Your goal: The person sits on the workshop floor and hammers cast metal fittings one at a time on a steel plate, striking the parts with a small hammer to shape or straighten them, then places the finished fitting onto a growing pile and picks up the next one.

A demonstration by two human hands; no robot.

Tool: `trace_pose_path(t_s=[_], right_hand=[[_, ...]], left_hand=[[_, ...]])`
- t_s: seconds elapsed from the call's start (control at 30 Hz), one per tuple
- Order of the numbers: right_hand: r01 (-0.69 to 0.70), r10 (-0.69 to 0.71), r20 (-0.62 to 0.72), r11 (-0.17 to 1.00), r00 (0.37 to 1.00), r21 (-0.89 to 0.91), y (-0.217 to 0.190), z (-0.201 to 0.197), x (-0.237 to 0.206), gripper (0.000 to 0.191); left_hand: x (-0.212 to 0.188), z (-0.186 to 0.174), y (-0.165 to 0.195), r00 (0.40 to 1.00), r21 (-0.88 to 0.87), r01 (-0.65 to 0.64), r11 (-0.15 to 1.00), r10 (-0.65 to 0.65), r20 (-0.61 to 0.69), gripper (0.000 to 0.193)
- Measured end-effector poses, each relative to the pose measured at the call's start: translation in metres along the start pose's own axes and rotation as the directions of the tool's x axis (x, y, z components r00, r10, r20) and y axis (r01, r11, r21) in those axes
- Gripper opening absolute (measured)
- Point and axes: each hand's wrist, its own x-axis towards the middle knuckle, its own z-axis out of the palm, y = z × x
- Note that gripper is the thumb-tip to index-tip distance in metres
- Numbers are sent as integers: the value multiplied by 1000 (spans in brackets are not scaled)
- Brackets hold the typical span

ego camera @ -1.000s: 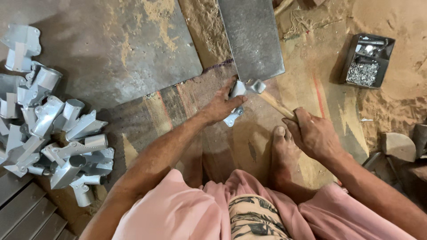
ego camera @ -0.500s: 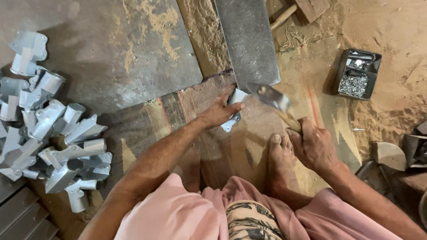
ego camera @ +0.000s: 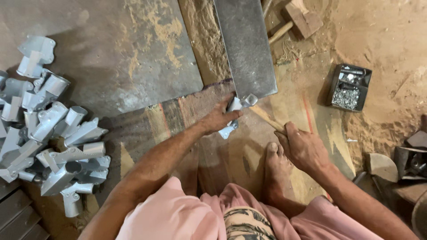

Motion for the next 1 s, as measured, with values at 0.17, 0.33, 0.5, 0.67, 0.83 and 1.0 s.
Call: trace_pose_path(t_s=[0.17, 0.33, 0.5, 0.67, 0.83, 1.0], right_hand=[[-101, 12, 209, 902, 978, 420, 11, 3, 1, 36], [-103, 94, 44, 932, 995, 348, 24, 8, -2, 31], [119, -51, -241, 953, 969, 279, 26, 12, -6, 32], [-10, 38, -114, 971, 993, 237, 20, 13, -11, 27], [72, -18, -217, 966, 976, 247, 13, 14, -10, 29], [59, -53, -97, 997, 994, 58, 13, 12, -1, 31]], left_hand=[[1, -6, 5, 972, 134, 227, 965, -233, 33, 91], [0, -7, 13, 950, 95, 301, 949, -307, 54, 95], [-1, -6, 16, 985, 53, 162, 985, -165, 48, 95], [-1, -8, 17, 987, 92, 137, 986, -143, 67, 95], [-1, -7, 15, 971, 30, 221, 975, -223, 83, 94], [-1, -7, 16, 993, -15, 81, 997, -80, 82, 91]])
